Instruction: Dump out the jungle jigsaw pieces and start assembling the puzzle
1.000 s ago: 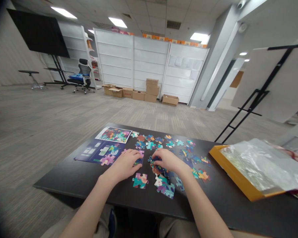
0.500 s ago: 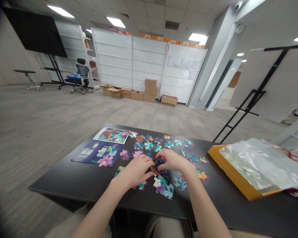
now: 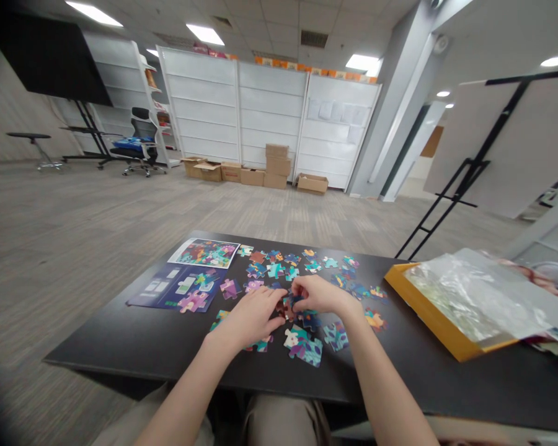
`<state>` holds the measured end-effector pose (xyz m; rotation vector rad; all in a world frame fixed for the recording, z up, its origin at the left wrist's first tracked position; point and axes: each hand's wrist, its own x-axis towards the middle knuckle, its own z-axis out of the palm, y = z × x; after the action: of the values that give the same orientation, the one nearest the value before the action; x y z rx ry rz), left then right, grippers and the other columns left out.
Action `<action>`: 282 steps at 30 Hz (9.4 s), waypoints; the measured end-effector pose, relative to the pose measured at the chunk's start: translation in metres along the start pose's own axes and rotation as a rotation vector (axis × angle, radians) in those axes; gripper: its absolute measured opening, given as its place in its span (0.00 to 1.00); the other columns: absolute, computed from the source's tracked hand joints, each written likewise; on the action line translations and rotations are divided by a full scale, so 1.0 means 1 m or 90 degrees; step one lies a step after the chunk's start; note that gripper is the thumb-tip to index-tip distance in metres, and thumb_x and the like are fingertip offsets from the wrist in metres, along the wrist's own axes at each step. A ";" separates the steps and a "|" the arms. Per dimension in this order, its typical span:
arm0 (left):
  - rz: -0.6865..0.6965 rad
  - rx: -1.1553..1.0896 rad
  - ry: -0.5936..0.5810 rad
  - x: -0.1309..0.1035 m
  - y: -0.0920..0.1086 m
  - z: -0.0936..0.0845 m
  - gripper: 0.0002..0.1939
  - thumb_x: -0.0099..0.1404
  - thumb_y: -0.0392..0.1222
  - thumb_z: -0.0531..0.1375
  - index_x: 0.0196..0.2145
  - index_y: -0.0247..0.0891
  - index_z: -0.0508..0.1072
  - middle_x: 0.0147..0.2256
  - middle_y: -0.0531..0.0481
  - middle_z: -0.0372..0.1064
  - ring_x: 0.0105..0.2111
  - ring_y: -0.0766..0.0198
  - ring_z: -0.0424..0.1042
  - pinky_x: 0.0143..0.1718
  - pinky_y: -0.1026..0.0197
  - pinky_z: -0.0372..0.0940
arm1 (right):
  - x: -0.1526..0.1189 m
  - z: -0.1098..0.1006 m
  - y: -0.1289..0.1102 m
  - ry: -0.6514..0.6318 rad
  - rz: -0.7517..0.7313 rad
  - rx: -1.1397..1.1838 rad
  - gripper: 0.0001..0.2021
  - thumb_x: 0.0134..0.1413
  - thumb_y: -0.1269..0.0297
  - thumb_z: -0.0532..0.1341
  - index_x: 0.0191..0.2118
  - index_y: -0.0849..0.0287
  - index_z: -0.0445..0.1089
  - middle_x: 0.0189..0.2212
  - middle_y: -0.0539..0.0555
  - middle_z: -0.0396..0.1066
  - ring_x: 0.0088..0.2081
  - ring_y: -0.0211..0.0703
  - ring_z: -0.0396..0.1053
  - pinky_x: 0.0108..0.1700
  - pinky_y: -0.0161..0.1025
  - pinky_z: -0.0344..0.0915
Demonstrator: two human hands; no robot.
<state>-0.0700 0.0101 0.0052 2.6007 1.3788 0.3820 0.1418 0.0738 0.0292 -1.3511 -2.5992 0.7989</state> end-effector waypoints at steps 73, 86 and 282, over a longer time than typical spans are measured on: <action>-0.188 0.134 0.045 -0.026 -0.026 -0.027 0.11 0.70 0.43 0.57 0.44 0.37 0.75 0.44 0.39 0.78 0.49 0.47 0.71 0.51 0.49 0.64 | -0.059 -0.044 0.146 0.237 0.514 -0.240 0.11 0.57 0.55 0.65 0.34 0.57 0.79 0.37 0.63 0.80 0.41 0.57 0.79 0.38 0.44 0.70; -0.266 0.178 0.041 -0.017 -0.022 -0.028 0.15 0.74 0.45 0.54 0.55 0.40 0.70 0.51 0.40 0.77 0.53 0.47 0.71 0.50 0.51 0.64 | -0.078 -0.048 0.172 0.154 0.463 -0.176 0.04 0.38 0.66 0.70 0.23 0.55 0.75 0.23 0.52 0.76 0.26 0.44 0.75 0.28 0.35 0.65; -0.196 0.081 0.119 -0.063 -0.047 -0.038 0.14 0.69 0.41 0.58 0.52 0.40 0.72 0.48 0.42 0.75 0.51 0.48 0.72 0.50 0.50 0.66 | -0.135 0.094 -0.009 0.327 -0.032 0.019 0.09 0.64 0.60 0.63 0.45 0.51 0.78 0.52 0.58 0.76 0.52 0.51 0.75 0.56 0.50 0.70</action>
<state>-0.1522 -0.0153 0.0197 2.4397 1.8889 0.5151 0.1858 -0.0742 -0.0279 -1.2712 -2.1985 0.4084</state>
